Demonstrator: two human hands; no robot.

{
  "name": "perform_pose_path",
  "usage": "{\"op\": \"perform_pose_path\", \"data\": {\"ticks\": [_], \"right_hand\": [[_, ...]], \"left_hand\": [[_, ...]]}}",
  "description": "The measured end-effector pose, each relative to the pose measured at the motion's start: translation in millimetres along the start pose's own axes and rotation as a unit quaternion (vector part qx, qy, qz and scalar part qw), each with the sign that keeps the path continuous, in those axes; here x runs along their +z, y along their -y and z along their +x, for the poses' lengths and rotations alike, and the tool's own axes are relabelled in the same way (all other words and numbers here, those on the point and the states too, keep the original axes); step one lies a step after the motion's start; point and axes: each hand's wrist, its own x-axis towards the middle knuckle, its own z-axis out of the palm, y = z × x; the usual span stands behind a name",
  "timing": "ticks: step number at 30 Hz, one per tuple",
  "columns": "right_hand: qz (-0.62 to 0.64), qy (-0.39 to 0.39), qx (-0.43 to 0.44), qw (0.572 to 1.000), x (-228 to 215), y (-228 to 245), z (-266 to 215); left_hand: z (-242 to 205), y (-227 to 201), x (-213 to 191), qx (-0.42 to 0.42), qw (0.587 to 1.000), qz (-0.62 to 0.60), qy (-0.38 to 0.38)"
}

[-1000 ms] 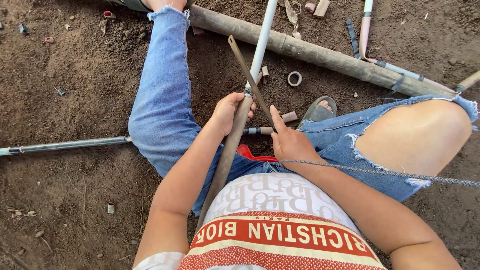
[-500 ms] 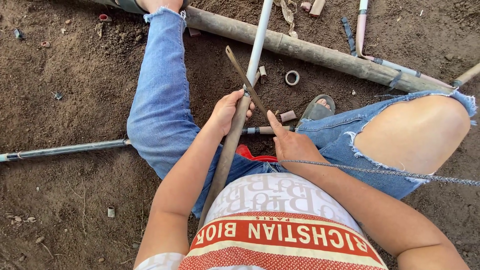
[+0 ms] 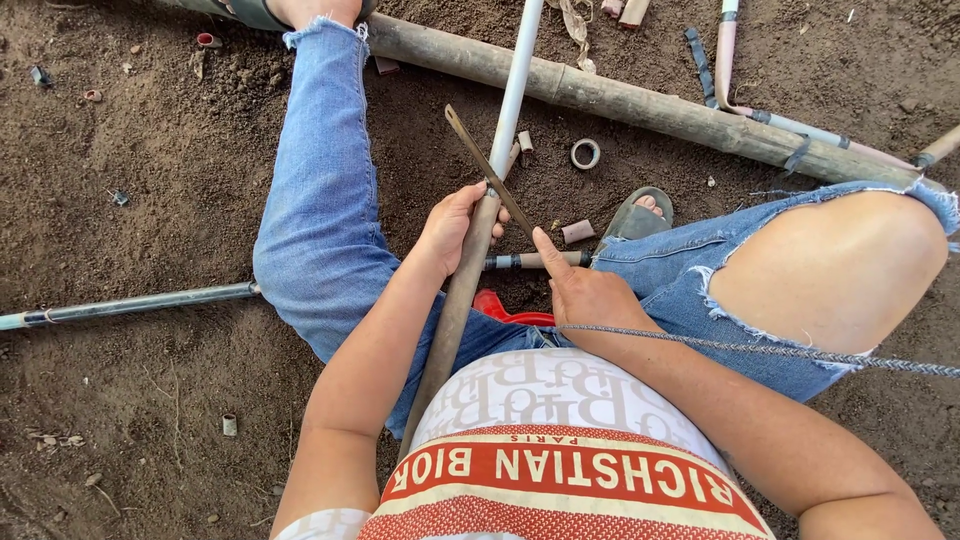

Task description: Applying electrical tape to the joints of PVC pipes while sitting on the ground.

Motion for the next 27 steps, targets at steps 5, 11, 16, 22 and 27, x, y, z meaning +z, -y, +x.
{"op": "perform_pose_path", "data": {"ticks": [5, 11, 16, 22, 27], "right_hand": [[-0.041, 0.002, 0.003, 0.999, 6, -3, 6], [-0.067, 0.012, -0.011, 0.998, 11, -6, 18], [-0.063, 0.033, -0.013, 0.997, 5, -1, 4], [-0.060, 0.013, 0.001, 0.998, 17, -10, 39], [-0.045, 0.023, -0.042, 0.998, 14, -4, 29]], "left_hand": [[1, 2, -1, -0.008, 1.000, 0.003, -0.008], [5, 6, -4, 0.000, 1.000, 0.016, -0.012], [5, 7, -7, 0.002, 1.000, 0.007, -0.013], [4, 16, 3, 0.010, 1.000, -0.004, 0.007], [0, 13, -4, 0.017, 1.000, -0.003, 0.006]]}}
